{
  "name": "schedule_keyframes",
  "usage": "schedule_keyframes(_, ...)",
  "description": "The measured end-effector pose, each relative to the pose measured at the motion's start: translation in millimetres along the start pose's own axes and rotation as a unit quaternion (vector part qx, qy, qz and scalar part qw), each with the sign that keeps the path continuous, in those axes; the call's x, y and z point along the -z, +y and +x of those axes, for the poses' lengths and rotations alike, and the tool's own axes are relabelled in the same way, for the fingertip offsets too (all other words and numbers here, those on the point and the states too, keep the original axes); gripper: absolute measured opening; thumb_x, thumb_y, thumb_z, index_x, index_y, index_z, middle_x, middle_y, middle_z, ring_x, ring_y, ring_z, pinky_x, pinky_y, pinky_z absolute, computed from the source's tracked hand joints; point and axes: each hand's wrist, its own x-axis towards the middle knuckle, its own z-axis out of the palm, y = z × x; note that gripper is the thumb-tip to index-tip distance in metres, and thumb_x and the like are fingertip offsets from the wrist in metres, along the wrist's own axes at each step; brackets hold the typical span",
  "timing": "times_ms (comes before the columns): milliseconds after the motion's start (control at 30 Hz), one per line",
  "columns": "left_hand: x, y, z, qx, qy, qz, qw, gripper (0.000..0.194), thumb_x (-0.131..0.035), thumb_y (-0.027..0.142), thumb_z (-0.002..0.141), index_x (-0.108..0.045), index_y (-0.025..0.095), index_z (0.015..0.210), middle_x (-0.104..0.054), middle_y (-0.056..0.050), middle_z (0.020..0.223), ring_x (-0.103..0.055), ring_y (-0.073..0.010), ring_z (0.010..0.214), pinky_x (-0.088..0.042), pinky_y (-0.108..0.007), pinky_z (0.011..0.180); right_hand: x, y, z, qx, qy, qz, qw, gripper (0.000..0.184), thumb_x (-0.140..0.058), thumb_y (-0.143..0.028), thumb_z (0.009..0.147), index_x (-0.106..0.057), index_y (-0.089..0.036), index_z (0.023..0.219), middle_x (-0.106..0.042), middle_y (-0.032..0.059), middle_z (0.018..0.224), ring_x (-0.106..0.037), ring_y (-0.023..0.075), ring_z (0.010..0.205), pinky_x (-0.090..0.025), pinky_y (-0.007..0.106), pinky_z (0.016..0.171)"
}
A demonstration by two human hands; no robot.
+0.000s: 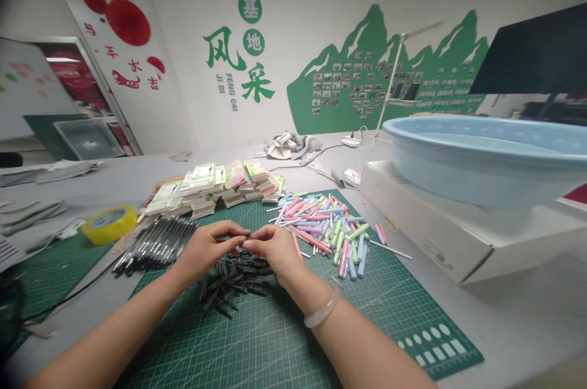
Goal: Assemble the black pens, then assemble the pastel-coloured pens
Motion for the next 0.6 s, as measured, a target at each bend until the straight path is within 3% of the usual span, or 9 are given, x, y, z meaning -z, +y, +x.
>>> schedule_keyframes(200, -4.2, 3.0, -3.2, -0.027, -0.014, 0.036, 0.999, 0.021, -0.053, 0.03, 0.081, -0.067, 0.018, 0.09, -0.066, -0.006, 0.091, -0.062, -0.0171, 0.081, -0.053, -0.022, 0.058, 1.6, 1.6, 1.4, 0.004, 0.011, 0.011, 1.0, 0.022, -0.078, -0.024, 0.052, -0.061, -0.014, 0.061, -0.057, -0.0022, 0.053, -0.049, 0.0097, 0.05, -0.037, 0.024, 0.052)
schedule_keyframes(367, 20.4, -10.1, 7.1, 0.019, -0.062, 0.008, 0.998, 0.031, -0.052, 0.032, 0.08, -0.065, 0.02, 0.106, -0.067, -0.006, 0.102, -0.063, -0.0199, 0.09, -0.053, -0.027, 0.067, 8.9, 2.1, 7.2, 0.026, 0.009, -0.081, 0.996, 0.022, -0.076, -0.026, 0.055, -0.064, -0.014, 0.07, -0.061, -0.0013, 0.059, -0.051, 0.0107, 0.053, -0.039, 0.024, 0.054)
schedule_keyframes(500, 51.9, -35.0, 15.1, 0.043, -0.028, 0.189, 0.981, 0.025, -0.055, 0.032, 0.075, -0.072, 0.021, 0.091, -0.071, -0.003, 0.095, -0.063, -0.0212, 0.09, -0.047, -0.028, 0.079, 13.5, 7.3, 11.6, 0.055, 0.025, -0.239, 0.969, 0.015, -0.069, -0.022, 0.062, -0.068, -0.016, 0.076, -0.067, 0.002, 0.069, -0.058, 0.0151, 0.062, -0.043, 0.027, 0.061)
schedule_keyframes(600, 65.4, -50.6, 16.9, 0.078, -0.038, 0.301, 0.95, 0.02, -0.056, 0.03, 0.071, -0.072, 0.021, 0.08, -0.072, -0.003, 0.082, -0.063, -0.0205, 0.079, -0.044, -0.027, 0.072, 15.7, 14.2, 13.2, 0.099, 0.028, -0.36, 0.927, 0.014, -0.065, -0.018, 0.067, -0.07, -0.018, 0.08, -0.068, 0.0035, 0.077, -0.061, 0.0175, 0.072, -0.044, 0.029, 0.068)
